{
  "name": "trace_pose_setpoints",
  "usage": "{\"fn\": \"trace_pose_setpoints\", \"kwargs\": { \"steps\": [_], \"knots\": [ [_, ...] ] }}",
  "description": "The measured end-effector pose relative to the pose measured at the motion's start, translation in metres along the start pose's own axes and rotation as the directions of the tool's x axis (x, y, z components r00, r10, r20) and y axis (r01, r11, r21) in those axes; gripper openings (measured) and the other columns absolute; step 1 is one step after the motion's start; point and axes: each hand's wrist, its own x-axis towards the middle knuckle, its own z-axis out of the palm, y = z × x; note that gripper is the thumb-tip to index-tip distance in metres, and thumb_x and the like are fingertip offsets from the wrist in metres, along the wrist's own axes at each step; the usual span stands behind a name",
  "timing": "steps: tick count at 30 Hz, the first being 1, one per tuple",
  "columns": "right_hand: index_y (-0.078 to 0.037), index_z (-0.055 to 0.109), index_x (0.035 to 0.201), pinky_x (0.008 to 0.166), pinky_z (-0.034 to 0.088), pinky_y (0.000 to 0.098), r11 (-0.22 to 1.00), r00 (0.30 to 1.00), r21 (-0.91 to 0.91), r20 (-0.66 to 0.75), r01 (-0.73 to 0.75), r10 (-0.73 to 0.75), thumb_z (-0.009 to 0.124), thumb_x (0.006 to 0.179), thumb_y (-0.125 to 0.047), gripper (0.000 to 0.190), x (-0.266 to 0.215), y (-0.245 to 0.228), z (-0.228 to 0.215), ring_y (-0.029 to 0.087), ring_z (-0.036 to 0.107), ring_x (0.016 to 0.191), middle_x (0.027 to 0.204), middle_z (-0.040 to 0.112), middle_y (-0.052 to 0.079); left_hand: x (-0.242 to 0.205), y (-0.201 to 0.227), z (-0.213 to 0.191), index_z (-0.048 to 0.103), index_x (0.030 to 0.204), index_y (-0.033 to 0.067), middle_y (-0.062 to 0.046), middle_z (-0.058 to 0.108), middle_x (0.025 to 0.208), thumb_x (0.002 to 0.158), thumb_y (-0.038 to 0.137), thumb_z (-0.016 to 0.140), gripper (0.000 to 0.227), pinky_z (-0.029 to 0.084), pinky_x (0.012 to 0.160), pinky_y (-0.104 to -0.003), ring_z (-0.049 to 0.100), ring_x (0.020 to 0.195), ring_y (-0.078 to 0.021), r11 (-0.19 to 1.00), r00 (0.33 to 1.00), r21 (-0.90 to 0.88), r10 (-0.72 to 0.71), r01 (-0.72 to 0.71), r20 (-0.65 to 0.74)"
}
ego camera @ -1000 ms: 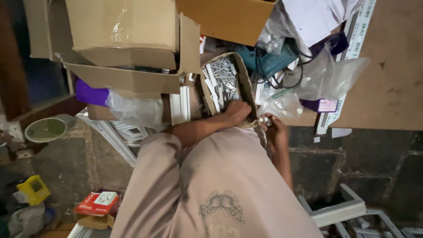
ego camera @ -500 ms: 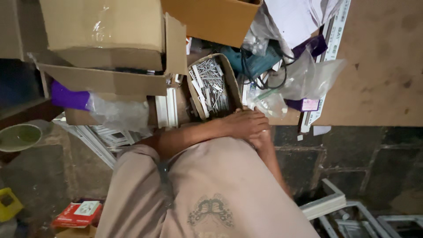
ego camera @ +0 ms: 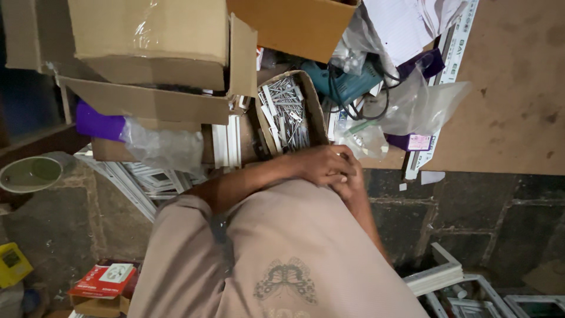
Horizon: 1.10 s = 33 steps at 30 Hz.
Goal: The person cuts a white plastic profile on a workbench using a utility knife, then scrapes the cut end to remove burrs. The person also picks up small white plastic pieces from a box.
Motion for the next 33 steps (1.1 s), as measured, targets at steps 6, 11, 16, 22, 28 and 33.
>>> {"fn": "trace_pose_setpoints", "kwargs": {
  "steps": [6,11,16,22,28,33],
  "knots": [
    [-0.013,0.063,0.123,0.067,0.055,0.0346,0.981,0.959,-0.192,-0.282,-0.022,-0.034,0.048,0.109,-0.035,0.030,-0.003,0.005,0.013,0.023,0.070,0.084,0.102,0.068,0.009,-0.016,-0.016,0.011,0.068,0.128,0.0017,-0.022,0.066,0.128,0.100,0.012,0.062,0.030,0.052,0.104,-0.043,0.065,0.119,-0.0367,0.998,0.993,-0.059,-0.019,0.013,-0.119],
    [-0.003,0.064,0.109,0.085,0.061,0.0391,0.985,0.998,0.160,-0.027,0.067,-0.064,0.056,0.106,-0.022,0.021,0.003,-0.003,0.017,0.028,0.072,0.092,0.101,0.071,0.014,-0.016,-0.079,-0.019,0.071,0.112,0.0042,-0.015,0.075,0.109,0.098,0.013,0.063,0.018,0.057,0.092,-0.040,0.073,0.102,-0.0307,0.780,0.529,-0.167,-0.548,0.603,-0.648],
    [-0.004,0.066,0.106,0.081,0.060,0.0381,0.981,0.987,0.112,-0.044,0.161,-0.157,0.058,0.105,-0.021,0.019,-0.002,-0.016,0.014,0.027,0.070,0.089,0.099,0.071,0.014,-0.042,-0.143,-0.061,0.069,0.110,-0.0037,-0.023,0.065,0.123,0.075,0.006,0.066,0.036,0.044,0.102,-0.053,0.057,0.119,-0.0412,0.373,0.554,0.426,-0.370,0.824,-0.746],
    [-0.005,0.066,0.106,0.081,0.059,0.0391,0.974,0.974,0.086,-0.107,0.207,-0.198,0.058,0.103,-0.021,0.018,-0.007,-0.019,0.016,0.027,0.069,0.088,0.098,0.071,0.013,-0.049,-0.171,-0.044,0.069,0.116,-0.0018,-0.022,0.062,0.133,0.083,0.004,0.063,0.034,0.043,0.105,-0.051,0.055,0.128,-0.0389,0.201,0.546,0.509,-0.366,0.837,-0.754],
    [-0.004,0.066,0.107,0.079,0.059,0.0376,0.980,0.974,0.056,-0.130,0.192,-0.184,0.057,0.105,-0.022,0.020,-0.009,-0.009,0.018,0.027,0.069,0.088,0.099,0.070,0.013,-0.062,-0.166,-0.050,0.070,0.108,-0.0001,-0.023,0.064,0.124,0.082,0.004,0.062,0.028,0.046,0.103,-0.052,0.056,0.122,-0.0403,0.258,0.645,0.597,-0.420,0.760,-0.639],
    [-0.004,0.065,0.108,0.076,0.060,0.0368,0.986,0.985,0.028,-0.053,0.166,-0.164,0.056,0.104,-0.022,0.020,-0.013,-0.002,0.028,0.026,0.070,0.087,0.097,0.070,0.012,-0.059,-0.155,-0.048,0.066,0.114,0.0006,-0.021,0.066,0.119,0.085,0.001,0.060,0.030,0.051,0.102,-0.048,0.059,0.121,-0.0385,0.260,0.564,0.516,-0.555,0.816,-0.612]
  ]
}}
